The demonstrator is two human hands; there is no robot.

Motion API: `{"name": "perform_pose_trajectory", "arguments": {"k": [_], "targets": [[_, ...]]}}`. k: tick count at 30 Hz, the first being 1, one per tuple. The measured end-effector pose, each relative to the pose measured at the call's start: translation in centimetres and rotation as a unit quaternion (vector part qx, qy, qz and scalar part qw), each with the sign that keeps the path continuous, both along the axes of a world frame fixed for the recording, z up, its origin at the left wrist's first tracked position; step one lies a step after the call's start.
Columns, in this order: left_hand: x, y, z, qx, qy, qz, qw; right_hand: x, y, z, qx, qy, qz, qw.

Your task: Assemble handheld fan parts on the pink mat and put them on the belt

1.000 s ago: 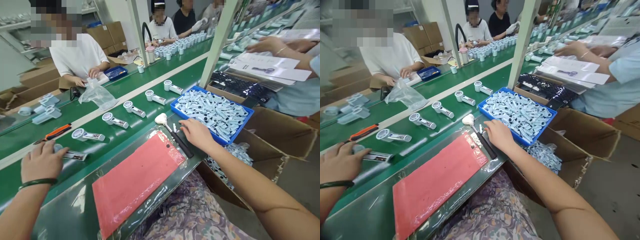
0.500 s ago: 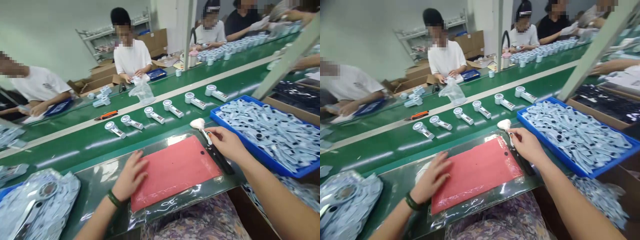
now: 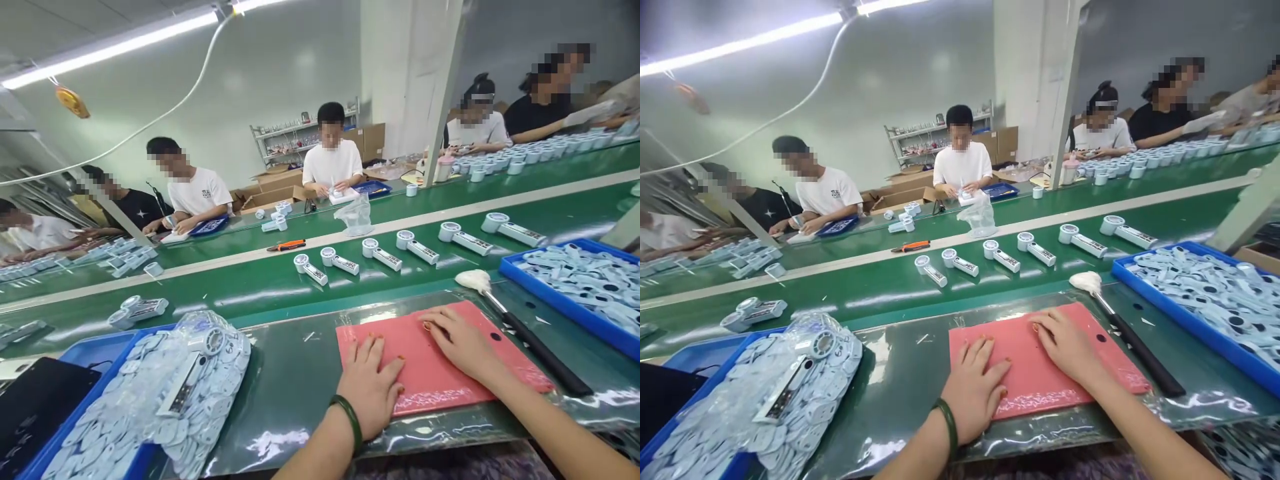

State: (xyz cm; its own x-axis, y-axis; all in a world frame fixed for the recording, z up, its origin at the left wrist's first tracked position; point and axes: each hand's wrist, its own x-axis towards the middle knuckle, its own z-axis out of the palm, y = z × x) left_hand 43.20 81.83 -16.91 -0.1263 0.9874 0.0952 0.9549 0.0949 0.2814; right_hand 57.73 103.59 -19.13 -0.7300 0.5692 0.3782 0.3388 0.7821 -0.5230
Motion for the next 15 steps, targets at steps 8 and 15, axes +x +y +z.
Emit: {"name": "perform_pose_trajectory", "arguments": {"k": [8, 15], "targets": [[0.2, -0.3, 0.5, -0.02, -0.048, -0.007, 0.999, -0.3, 0.7, -1.0, 0.037, -0.004, -0.049, 0.998], [-0.2, -0.9, 0.0, -0.007, -0.078, -0.012, 0.997, 0.0, 1.7, -2.3, 0.016, -0.017, -0.042, 0.999]]}}
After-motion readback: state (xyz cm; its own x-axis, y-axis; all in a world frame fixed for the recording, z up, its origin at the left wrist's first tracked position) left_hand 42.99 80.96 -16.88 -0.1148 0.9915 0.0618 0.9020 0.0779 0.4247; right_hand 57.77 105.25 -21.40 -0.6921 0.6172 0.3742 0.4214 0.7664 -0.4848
